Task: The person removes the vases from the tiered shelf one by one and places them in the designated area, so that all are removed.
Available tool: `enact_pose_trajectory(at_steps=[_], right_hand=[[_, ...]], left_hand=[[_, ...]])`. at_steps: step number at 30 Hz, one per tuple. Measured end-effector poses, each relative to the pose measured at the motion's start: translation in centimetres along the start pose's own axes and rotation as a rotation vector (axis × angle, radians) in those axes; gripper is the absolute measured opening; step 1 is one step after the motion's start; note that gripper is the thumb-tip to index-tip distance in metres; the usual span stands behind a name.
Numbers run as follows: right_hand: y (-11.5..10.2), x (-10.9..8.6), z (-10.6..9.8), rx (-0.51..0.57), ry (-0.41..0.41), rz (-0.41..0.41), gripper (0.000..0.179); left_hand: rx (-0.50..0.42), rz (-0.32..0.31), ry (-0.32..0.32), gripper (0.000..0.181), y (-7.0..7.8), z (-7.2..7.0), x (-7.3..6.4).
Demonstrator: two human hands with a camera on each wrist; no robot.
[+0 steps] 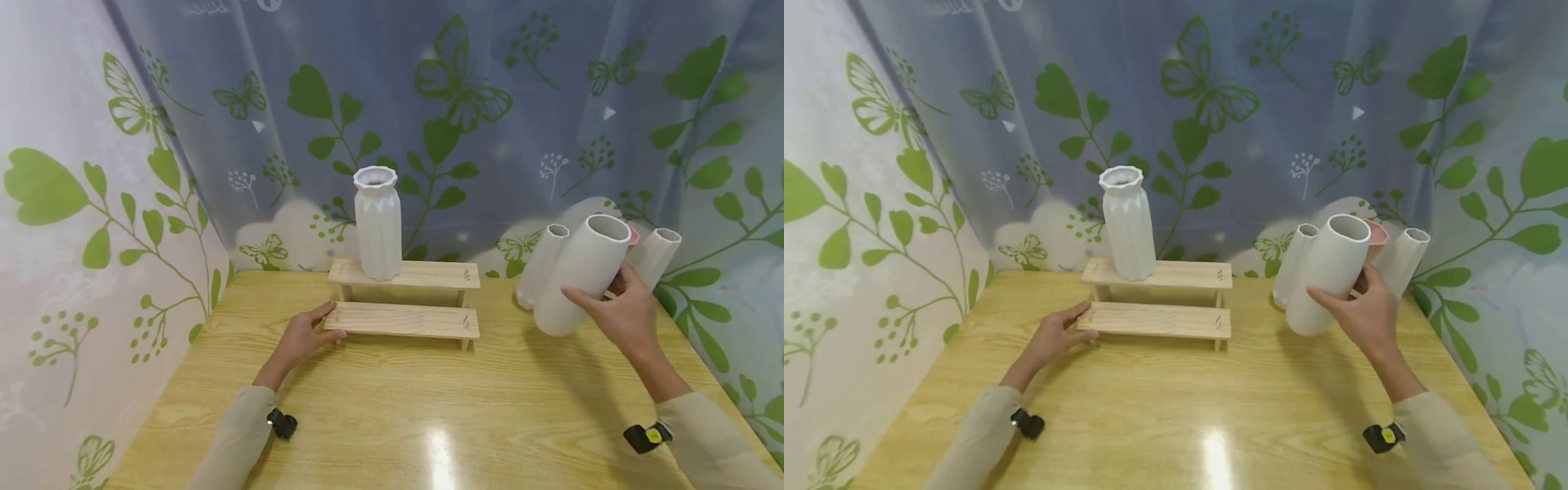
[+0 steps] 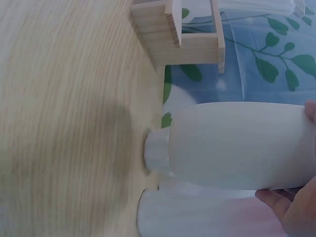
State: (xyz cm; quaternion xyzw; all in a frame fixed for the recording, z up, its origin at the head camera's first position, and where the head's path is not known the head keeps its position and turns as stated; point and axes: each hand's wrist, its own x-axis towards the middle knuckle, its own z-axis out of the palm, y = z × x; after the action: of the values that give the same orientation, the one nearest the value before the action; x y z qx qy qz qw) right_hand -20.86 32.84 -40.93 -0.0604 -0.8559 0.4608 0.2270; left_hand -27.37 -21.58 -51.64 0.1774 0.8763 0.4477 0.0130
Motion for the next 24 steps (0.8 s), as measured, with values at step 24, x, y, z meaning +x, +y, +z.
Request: enact_pose_trajectory(at_steps=[24], right_hand=[[4.9,0.4,-3.6,-0.054,0.12,0.191,0.083]], left_hand=[[-0.005,-0.032,-0.002,0.08,0.2,0.0,0.0]])
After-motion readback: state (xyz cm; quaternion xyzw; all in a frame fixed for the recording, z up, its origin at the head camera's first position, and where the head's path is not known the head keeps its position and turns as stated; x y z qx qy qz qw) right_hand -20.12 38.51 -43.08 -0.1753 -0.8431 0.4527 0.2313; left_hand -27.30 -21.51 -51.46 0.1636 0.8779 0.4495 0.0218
